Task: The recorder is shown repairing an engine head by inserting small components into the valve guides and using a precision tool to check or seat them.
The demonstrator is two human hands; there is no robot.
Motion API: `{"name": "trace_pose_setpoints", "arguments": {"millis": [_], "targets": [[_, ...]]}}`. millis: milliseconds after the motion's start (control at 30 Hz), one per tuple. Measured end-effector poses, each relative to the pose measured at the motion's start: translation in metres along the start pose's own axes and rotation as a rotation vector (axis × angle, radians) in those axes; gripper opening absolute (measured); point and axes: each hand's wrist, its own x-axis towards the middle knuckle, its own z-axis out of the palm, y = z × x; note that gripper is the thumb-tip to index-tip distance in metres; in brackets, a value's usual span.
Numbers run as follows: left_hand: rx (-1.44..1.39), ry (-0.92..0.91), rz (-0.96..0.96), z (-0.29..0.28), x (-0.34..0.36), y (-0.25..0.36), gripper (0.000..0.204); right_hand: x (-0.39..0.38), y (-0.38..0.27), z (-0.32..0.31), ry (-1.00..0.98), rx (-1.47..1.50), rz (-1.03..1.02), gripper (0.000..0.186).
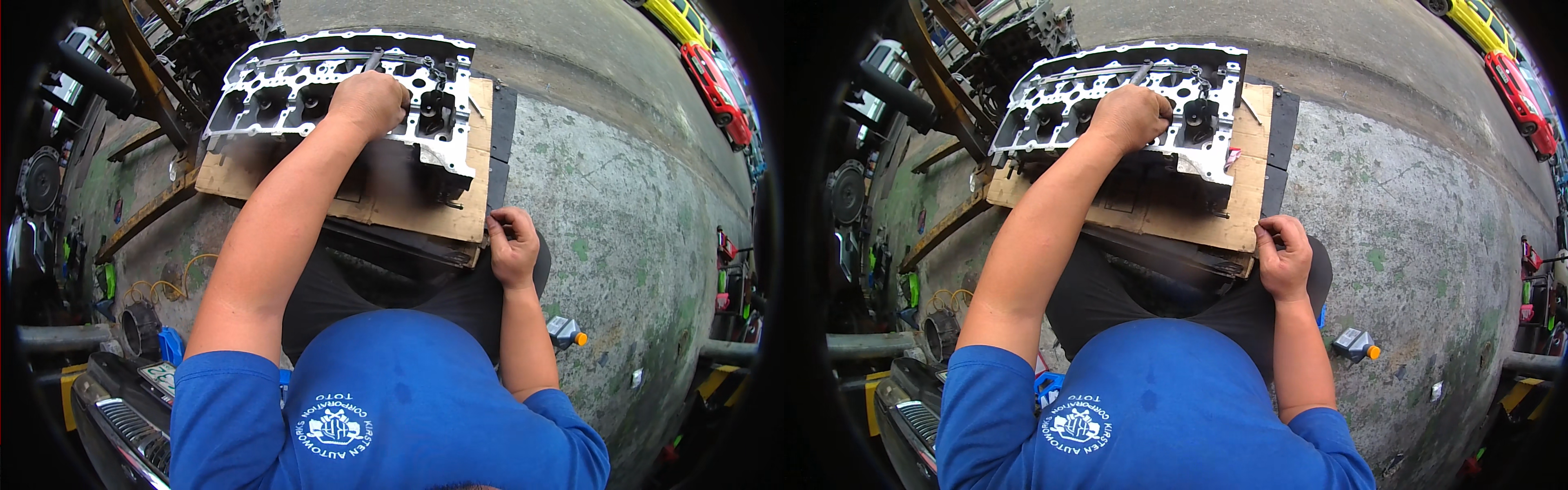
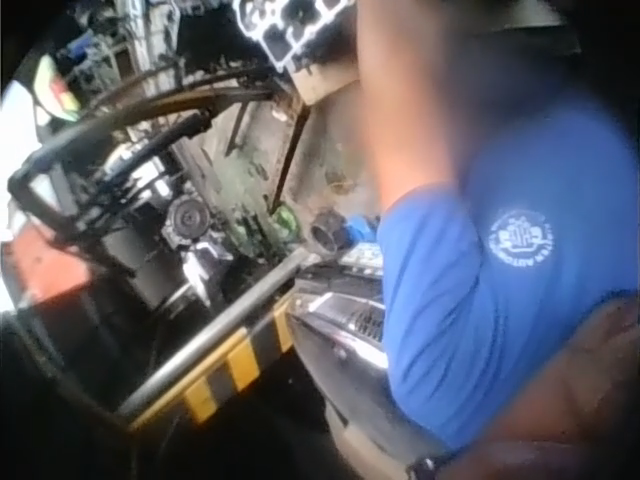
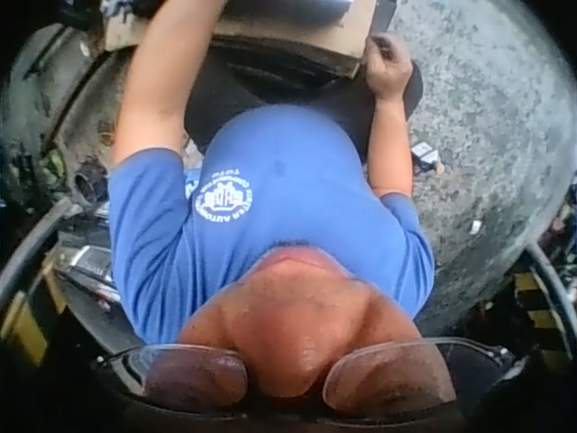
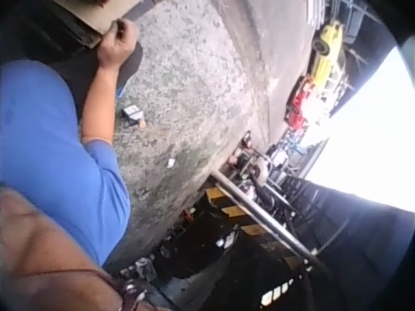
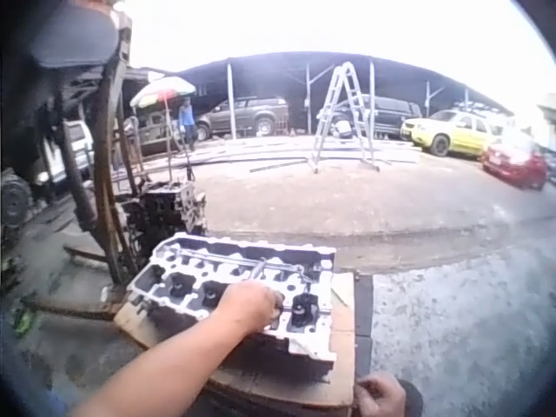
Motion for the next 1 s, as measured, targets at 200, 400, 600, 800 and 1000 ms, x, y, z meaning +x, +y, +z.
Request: {"name": "trace_pose_setpoints", "arguments": {"millis": [200, 400, 600, 800, 1000], "targets": [[-0.137, -0.008, -0.050, 0.008, 0.003, -0.006, 0.027, -0.002, -0.001, 0.000, 0.005, -0.004, 0.009, 0.010], [-0.256, 0.127, -0.006, 0.021, 0.005, -0.014, 0.027, -0.002, -0.002, 0.000, 0.000, -0.006, 0.017, 0.010], [-0.238, 0.091, 0.011, 0.020, 0.009, -0.013, 0.026, -0.003, -0.001, 0.000, 0.007, -0.005, 0.018, 0.010], [-0.211, 0.042, -0.040, 0.013, -0.004, -0.024, 0.023, 0.001, -0.001, 0.011, -0.050, 0.048, 0.023, 0.009], [-0.189, 0.020, 0.043, 0.012, 0.006, 0.008, 0.021, -0.013, 0.031, -0.014, -0.068, 0.118, 0.056, 0.008]]}}
